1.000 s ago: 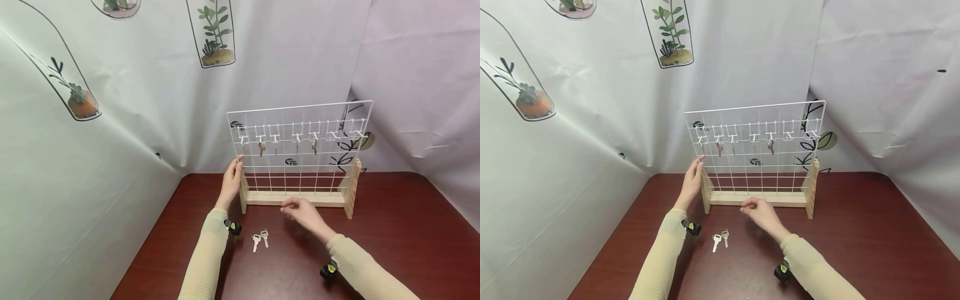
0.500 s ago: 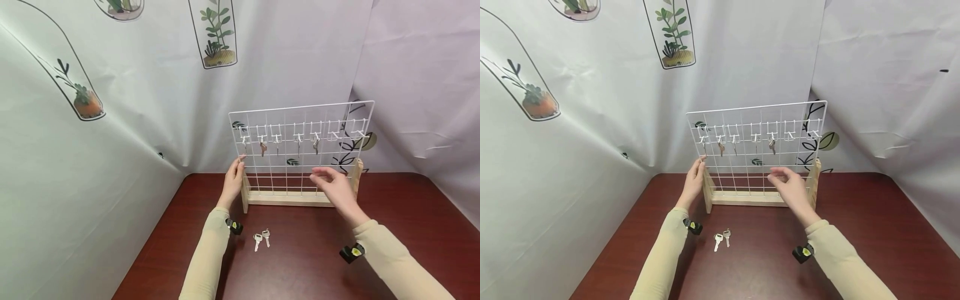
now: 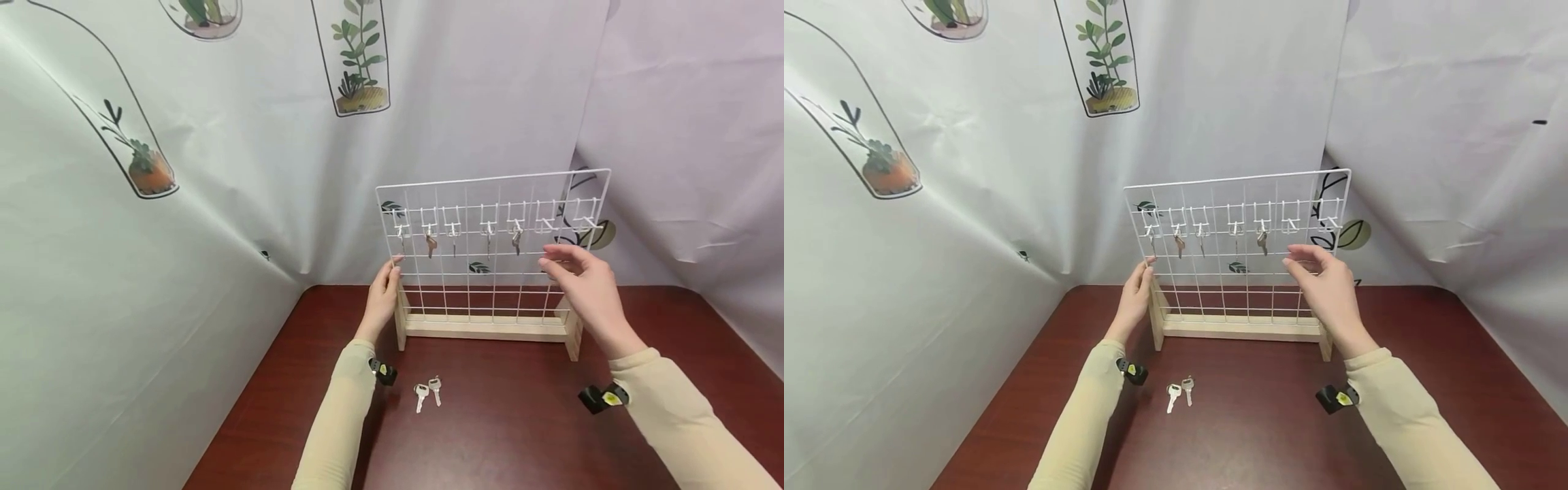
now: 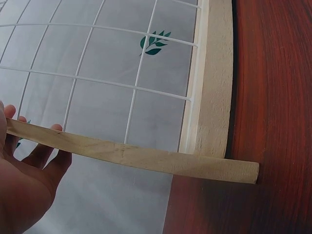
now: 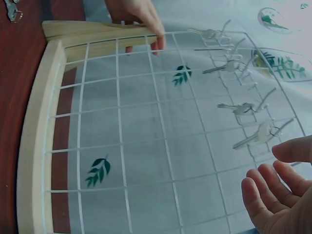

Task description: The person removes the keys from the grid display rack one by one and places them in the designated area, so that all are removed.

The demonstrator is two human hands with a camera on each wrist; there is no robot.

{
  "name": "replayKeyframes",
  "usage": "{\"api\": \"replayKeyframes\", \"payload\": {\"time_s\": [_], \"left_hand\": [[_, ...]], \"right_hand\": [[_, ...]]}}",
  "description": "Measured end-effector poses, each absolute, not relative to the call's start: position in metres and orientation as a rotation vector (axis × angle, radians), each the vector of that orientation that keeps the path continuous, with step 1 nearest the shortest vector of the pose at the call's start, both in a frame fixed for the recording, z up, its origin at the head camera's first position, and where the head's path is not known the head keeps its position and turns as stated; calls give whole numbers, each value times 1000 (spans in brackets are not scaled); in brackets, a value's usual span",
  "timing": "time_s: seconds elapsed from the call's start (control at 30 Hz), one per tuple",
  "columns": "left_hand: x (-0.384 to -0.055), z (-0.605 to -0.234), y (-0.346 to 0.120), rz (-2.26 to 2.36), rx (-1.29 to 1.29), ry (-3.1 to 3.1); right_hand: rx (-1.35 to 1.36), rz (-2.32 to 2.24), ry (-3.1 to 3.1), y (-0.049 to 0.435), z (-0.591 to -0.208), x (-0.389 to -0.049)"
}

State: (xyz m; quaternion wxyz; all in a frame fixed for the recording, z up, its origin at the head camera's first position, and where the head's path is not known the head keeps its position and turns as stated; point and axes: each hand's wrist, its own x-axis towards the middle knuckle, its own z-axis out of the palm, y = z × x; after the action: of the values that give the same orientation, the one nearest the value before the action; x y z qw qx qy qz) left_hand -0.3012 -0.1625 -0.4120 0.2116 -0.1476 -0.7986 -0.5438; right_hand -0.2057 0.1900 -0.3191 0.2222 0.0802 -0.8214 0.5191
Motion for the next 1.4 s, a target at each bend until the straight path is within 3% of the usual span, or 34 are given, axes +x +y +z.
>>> {"api": "replayKeyframes", "payload": {"time_s": [1.4], "left_hand": [[-301,-414,-163,-1505,-394,-2224]], "right_hand": [[249,1552,-2346,161,-303,-233]]}}
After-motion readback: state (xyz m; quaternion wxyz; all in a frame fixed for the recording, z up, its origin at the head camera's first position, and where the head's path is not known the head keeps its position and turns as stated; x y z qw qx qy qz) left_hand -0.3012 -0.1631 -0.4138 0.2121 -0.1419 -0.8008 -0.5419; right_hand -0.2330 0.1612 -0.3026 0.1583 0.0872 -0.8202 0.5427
